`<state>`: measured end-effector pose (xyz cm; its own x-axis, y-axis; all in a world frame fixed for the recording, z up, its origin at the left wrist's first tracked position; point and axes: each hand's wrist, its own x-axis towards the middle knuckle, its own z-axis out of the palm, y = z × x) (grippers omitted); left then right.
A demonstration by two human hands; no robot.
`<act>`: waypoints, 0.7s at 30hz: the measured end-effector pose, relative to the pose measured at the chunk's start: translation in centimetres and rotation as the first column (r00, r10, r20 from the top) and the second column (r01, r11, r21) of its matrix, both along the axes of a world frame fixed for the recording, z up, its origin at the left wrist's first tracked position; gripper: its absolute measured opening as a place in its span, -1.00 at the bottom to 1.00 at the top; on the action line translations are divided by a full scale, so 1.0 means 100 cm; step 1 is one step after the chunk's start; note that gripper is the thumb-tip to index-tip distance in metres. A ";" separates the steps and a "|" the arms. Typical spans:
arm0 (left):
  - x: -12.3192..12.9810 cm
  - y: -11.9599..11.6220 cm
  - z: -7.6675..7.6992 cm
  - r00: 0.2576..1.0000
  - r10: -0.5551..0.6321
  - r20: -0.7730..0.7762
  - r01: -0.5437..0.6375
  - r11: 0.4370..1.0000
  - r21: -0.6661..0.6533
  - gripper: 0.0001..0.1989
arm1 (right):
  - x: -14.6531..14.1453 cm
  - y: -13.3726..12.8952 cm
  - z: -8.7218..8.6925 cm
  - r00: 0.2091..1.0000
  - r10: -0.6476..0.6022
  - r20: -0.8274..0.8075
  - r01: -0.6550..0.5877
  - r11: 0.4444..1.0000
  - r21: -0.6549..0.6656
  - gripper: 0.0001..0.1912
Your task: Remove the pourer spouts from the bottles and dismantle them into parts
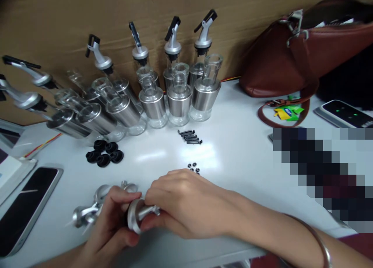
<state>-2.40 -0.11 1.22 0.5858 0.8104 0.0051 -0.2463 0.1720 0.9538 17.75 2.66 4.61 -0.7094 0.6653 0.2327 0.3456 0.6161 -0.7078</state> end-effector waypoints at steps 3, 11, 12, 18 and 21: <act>-0.002 0.007 0.015 0.998 0.006 -0.070 -0.007 1.000 -0.008 -0.79 | -0.002 -0.001 0.001 1.000 -0.019 0.002 0.018 0.986 0.168 -0.47; 0.001 -0.006 0.026 0.993 0.101 -0.062 -0.092 0.988 0.127 -0.74 | -0.003 -0.006 0.002 0.995 -0.094 0.019 0.065 0.808 0.585 -0.60; 0.001 -0.007 0.027 0.992 0.117 -0.051 -0.109 0.984 0.141 -0.74 | -0.001 -0.009 0.002 0.994 -0.110 0.024 0.067 0.746 0.662 -0.64; -0.006 0.005 0.037 0.986 0.083 -0.145 0.000 0.869 0.495 -0.80 | 0.005 -0.029 0.000 0.952 -0.298 0.076 0.119 0.587 0.801 -0.68; -0.010 0.016 0.044 0.945 0.002 -0.328 0.201 0.788 0.582 -0.80 | 0.004 -0.028 -0.003 0.972 -0.234 0.012 0.140 0.621 0.771 -0.60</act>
